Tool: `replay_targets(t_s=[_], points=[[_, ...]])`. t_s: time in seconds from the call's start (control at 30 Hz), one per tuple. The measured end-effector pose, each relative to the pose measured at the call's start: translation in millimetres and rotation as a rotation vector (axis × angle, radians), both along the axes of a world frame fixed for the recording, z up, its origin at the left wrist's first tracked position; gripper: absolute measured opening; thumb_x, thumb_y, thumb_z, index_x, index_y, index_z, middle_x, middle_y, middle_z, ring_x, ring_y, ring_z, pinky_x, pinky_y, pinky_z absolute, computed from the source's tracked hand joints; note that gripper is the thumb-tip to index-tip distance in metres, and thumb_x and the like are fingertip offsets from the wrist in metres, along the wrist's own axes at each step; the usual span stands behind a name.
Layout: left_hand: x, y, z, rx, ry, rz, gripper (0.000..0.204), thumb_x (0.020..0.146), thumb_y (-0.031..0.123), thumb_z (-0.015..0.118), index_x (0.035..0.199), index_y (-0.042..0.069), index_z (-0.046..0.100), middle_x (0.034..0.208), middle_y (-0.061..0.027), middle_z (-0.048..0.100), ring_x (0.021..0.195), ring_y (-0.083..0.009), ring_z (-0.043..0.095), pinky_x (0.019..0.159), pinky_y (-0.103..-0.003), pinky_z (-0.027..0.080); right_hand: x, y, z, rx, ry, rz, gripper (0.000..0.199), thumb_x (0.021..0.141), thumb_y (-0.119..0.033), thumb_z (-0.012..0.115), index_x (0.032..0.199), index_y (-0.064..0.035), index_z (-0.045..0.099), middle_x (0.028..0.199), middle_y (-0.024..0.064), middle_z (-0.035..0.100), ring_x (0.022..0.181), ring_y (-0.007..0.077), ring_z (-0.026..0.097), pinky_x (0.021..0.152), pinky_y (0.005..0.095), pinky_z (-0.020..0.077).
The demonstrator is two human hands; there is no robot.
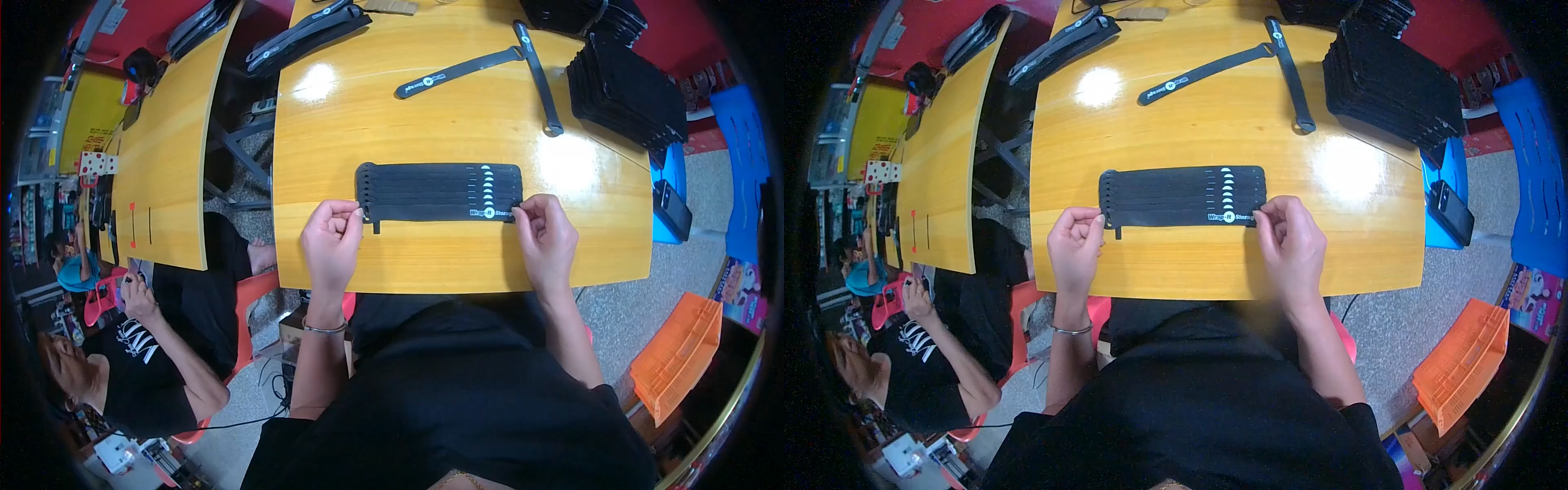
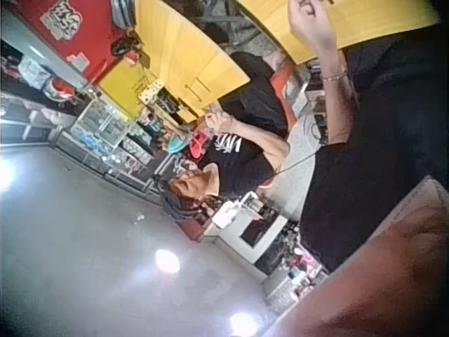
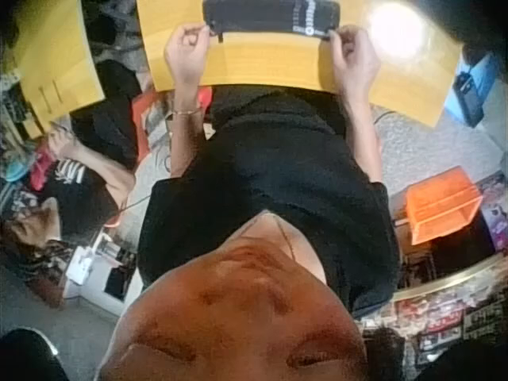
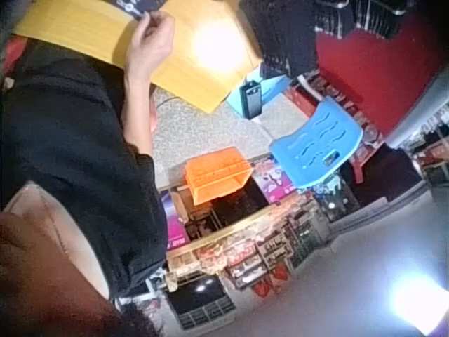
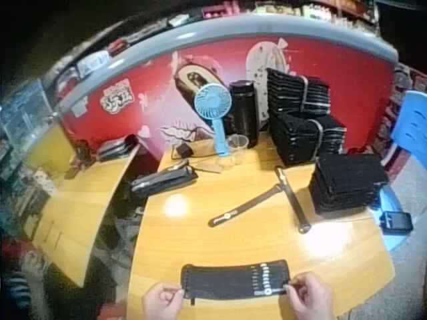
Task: Assembling and organizing black fabric straps with fasteners on a workbench.
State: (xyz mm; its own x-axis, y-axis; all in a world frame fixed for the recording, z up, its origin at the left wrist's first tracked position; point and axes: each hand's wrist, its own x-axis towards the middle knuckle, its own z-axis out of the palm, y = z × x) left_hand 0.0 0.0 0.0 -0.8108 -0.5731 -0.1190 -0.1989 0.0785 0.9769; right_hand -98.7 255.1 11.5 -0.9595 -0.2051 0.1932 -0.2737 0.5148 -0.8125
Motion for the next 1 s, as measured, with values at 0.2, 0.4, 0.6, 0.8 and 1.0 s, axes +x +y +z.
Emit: replay_targets(t_s=[0.2, 0.4, 0.6, 0.8, 1.0], points=[[-1.4, -1.1, 2.9, 0.050, -0.019, -0.012, 0.008, 0.086, -0.006, 0.056, 0.094, -0.004, 0.056, 0.074, -0.0002, 0.057, 0.056, 0.0003, 0.048, 0.046, -0.014, 0.035, -1.3, 0.4, 0.2, 0.002, 0.009, 0.009, 0.013, 0.079, 0.001, 0.067, 0.085, -0.0002, 0.055, 0.072, 0.0071, 0.059, 0.053, 0.0093, 0.052, 0.049, 0.0222, 0.0421], [-2.0, -0.2, 5.4, 0.039, -0.029, -0.015, 0.010, 0.087, -0.006, 0.055, 0.096, -0.005, 0.057, 0.074, -0.0002, 0.057, 0.055, 0.0004, 0.047, 0.046, -0.014, 0.035, -1.5, 0.8, 0.2, -0.006, 0.011, 0.020, 0.013, 0.079, 0.002, 0.067, 0.085, 0.0000, 0.055, 0.072, 0.0066, 0.059, 0.053, 0.0089, 0.052, 0.049, 0.0217, 0.0418], [-1.4, -1.3, 2.5, 0.021, -0.022, -0.020, 0.010, 0.087, -0.007, 0.055, 0.096, -0.004, 0.057, 0.074, -0.0003, 0.057, 0.055, 0.0006, 0.047, 0.046, -0.014, 0.034, -2.4, 1.3, 0.7, -0.022, -0.030, 0.022, 0.014, 0.079, 0.002, 0.066, 0.085, 0.0000, 0.054, 0.071, 0.0054, 0.059, 0.053, 0.0074, 0.053, 0.048, 0.0206, 0.0419], [-1.9, -1.3, 3.9, 0.019, -0.033, -0.017, 0.010, 0.087, -0.007, 0.055, 0.095, -0.004, 0.057, 0.074, -0.0001, 0.057, 0.054, 0.0007, 0.047, 0.045, -0.014, 0.034, -2.3, 0.6, 0.8, -0.048, -0.044, 0.019, 0.014, 0.080, 0.002, 0.066, 0.085, 0.0000, 0.054, 0.071, 0.0048, 0.059, 0.053, 0.0058, 0.052, 0.048, 0.0200, 0.0415], [-1.3, -0.7, 4.6, 0.014, -0.029, -0.020, 0.009, 0.087, -0.006, 0.055, 0.095, -0.004, 0.057, 0.073, 0.0004, 0.056, 0.054, 0.0008, 0.046, 0.045, -0.014, 0.034, -2.2, -0.1, 0.0, -0.030, -0.021, 0.017, 0.014, 0.080, 0.002, 0.066, 0.085, -0.0001, 0.054, 0.072, 0.0060, 0.060, 0.053, 0.0068, 0.053, 0.048, 0.0203, 0.0416]])
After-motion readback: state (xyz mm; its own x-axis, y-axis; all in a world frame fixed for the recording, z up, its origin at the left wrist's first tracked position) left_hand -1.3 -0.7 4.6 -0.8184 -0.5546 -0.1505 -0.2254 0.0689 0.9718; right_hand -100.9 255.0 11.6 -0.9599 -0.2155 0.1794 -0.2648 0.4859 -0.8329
